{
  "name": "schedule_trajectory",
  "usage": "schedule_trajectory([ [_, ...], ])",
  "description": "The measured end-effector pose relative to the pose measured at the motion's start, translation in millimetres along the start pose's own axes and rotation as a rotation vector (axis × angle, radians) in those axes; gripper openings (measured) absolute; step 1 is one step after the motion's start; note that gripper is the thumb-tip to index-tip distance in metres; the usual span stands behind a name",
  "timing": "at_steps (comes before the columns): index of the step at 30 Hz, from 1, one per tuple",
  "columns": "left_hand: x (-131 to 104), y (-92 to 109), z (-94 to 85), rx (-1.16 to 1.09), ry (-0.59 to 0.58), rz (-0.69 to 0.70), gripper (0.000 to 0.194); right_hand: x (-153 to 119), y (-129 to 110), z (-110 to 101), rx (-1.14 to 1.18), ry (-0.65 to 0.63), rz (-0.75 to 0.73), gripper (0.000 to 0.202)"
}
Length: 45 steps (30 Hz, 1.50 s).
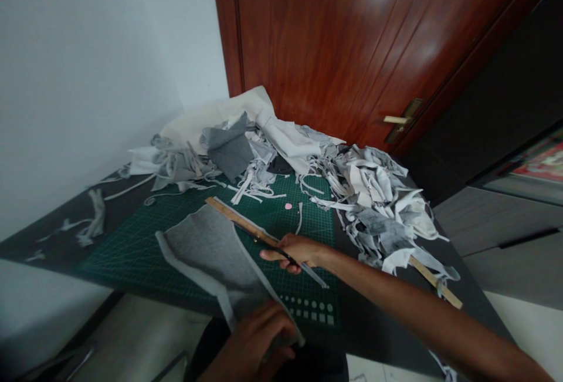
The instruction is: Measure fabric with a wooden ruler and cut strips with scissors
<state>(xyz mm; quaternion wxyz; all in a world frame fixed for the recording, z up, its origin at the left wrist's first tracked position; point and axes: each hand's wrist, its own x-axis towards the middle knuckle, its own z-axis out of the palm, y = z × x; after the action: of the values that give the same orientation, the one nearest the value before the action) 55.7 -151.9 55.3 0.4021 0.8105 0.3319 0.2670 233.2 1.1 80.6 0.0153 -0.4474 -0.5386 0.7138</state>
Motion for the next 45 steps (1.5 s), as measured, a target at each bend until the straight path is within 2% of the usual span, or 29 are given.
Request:
schedule_trajectory([
  [3, 0, 3, -24.8, 0.156, 0.287, -0.240, 0.026, -1, -2, -1, 0.006, 0.002, 0.006, 0.074],
  [5, 10, -3, -46.0, 0.346, 0.466, -0.436, 0.029, -2, -5, 0, 0.014, 0.005, 0.013, 0.075],
  [6, 17, -7, -55.7, 0.444, 0.493, -0.539, 0.028, -3, -7, 0, 0.017, 0.005, 0.019, 0.075],
  [8, 33, -19, -70.3, 0.601, 0.474, -0.682, 0.028, -4, -12, 2, 0.022, 0.009, 0.031, 0.075],
  [12, 58, -40, -77.6, 0.765, 0.412, -0.842, 0.038, -2, -18, 4, 0.026, -0.001, 0.040, 0.075],
  [19, 58, -55, -70.8, 0.811, 0.388, -0.789, 0.033, 7, -21, 6, 0.026, 0.016, 0.042, 0.079],
  [31, 55, -51, -70.3, 0.744, 0.385, -0.787, 0.030, 11, -33, 3, -0.002, -0.013, 0.080, 0.074],
  [40, 55, -52, -71.5, 0.709, 0.415, -0.821, 0.029, 14, -30, -6, -0.023, -0.037, 0.067, 0.078],
  [45, 54, -50, -78.8, 0.696, 0.408, -0.827, 0.030, 16, -28, -11, -0.035, -0.037, 0.053, 0.077],
])
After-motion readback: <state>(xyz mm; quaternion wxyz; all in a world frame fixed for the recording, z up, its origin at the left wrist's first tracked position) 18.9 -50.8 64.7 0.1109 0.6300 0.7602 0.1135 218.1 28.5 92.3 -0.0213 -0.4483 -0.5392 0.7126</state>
